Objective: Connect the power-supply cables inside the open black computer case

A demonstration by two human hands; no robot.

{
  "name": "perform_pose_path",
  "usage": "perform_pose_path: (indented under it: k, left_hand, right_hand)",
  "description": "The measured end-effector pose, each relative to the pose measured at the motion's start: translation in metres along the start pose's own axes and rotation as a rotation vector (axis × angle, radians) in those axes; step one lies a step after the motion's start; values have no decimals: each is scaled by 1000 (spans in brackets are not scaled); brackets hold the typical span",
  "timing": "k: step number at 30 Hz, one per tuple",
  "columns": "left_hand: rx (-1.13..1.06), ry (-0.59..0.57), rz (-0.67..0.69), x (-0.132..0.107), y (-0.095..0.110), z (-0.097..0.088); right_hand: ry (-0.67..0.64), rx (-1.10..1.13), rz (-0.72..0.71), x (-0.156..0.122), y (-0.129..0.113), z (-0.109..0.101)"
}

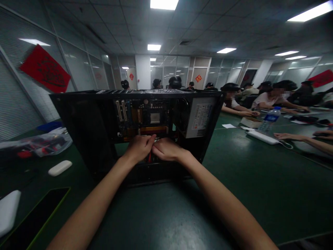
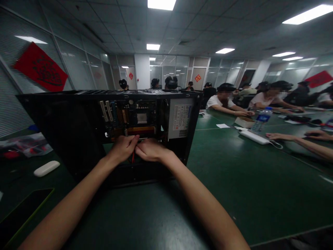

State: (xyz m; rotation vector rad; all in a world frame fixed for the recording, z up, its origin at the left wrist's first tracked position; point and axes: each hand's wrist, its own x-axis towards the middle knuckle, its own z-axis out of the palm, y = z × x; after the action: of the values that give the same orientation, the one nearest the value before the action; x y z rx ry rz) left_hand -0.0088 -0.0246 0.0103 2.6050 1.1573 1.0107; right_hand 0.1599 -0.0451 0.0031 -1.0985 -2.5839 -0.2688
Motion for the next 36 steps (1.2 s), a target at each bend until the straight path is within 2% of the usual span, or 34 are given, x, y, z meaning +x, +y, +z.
perform_pose_path:
  k: [4,10,14,20,23,29,36]
  left_hand:
    - [-3,-14,-17,0,2,-1]
    - [-76,11,-20,1,1,2]
    - [-152,30,-51,2,1,3]
    - [-289,-12,-150,5,-3,1]
    - [-308,-46,-181,6,-5,1]
    - [-286,-44,-198,4,-8,3]
    - [-366,-125,-301,0,-5,3]
  right_hand:
    - [-7,-6,17,-1,0,0]
    - [77,-8,-49,-3,2,1]
    - [129,-113,-81,-6,2,1]
    - [279,-431,-330,-10,-1,-1]
    - [357,-507,-450,-11,-2,-1]
    - [345,-404,-496,-12,2,-3]
    - [354,-321,-449,-11,2,-4]
